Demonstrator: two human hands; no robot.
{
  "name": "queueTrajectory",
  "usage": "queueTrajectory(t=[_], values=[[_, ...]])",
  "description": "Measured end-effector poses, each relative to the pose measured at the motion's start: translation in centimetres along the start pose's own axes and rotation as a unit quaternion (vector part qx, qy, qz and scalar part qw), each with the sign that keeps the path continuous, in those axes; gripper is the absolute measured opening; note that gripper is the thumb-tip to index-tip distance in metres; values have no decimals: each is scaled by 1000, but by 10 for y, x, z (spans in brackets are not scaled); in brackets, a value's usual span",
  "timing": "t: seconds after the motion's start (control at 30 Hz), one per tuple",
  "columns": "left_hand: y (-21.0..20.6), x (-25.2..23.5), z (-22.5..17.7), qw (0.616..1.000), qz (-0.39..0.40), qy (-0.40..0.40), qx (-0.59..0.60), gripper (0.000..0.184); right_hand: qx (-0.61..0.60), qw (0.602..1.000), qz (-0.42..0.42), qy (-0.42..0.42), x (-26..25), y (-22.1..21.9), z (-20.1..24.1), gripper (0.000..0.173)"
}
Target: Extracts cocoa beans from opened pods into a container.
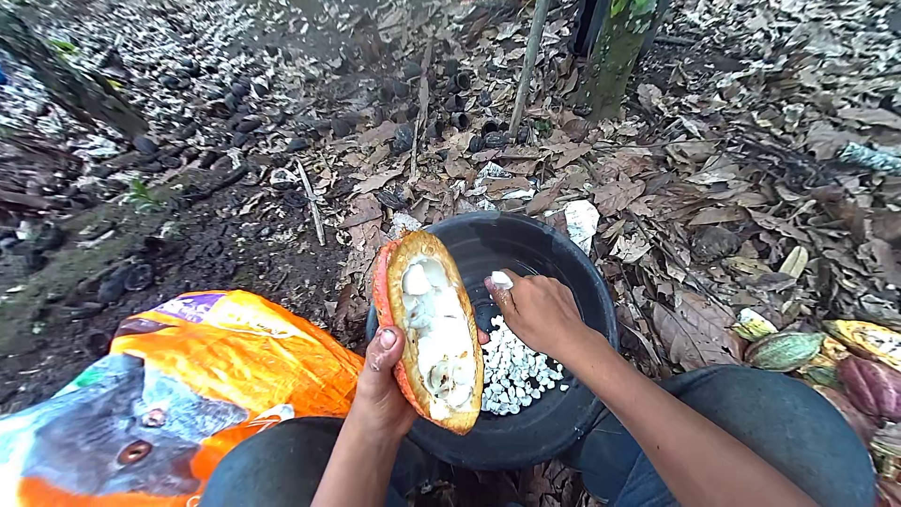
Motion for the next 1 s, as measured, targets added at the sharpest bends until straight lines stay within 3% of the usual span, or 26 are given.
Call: queueTrajectory(t=[0.07,0.2,0.4,0.53,0.7,0.8,0.9,1.0], values=[[1,0,2,1000,4,4,0,42,-17,1000,18,3,-3,-4,-2,27],[6,0,7,1000,5,18,14,45,-40,999,31,4,-8,-9,-3,40],[9,1,10,999,0,28,16,48,-131,991,-3,-17,-9,-2,-13,22],[8,0,10,999,3,27,17,48,-129,990,-44,-24,-6,4,-14,23],[5,0,8,1000,12,16,9,46,-160,986,-36,-16,-4,1,-12,25],[0,-1,5,1000,24,6,-5,45,-160,980,-97,69,3,8,-2,18],[-2,-2,6,999,18,22,-36,47,-181,946,-187,193,24,24,20,18],[-1,-4,16,989,-16,62,-133,68,-246,917,-205,237,40,33,34,20]])
Point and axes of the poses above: each hand's wrist, its own x-axis away from the middle knuckle, its own y-axis out of the back of the hand, z = x × y, the point moved 8 cm from there along -x, towards the middle knuckle, and after that the axes turned 10 degrees about z, right-handed, at the moved point
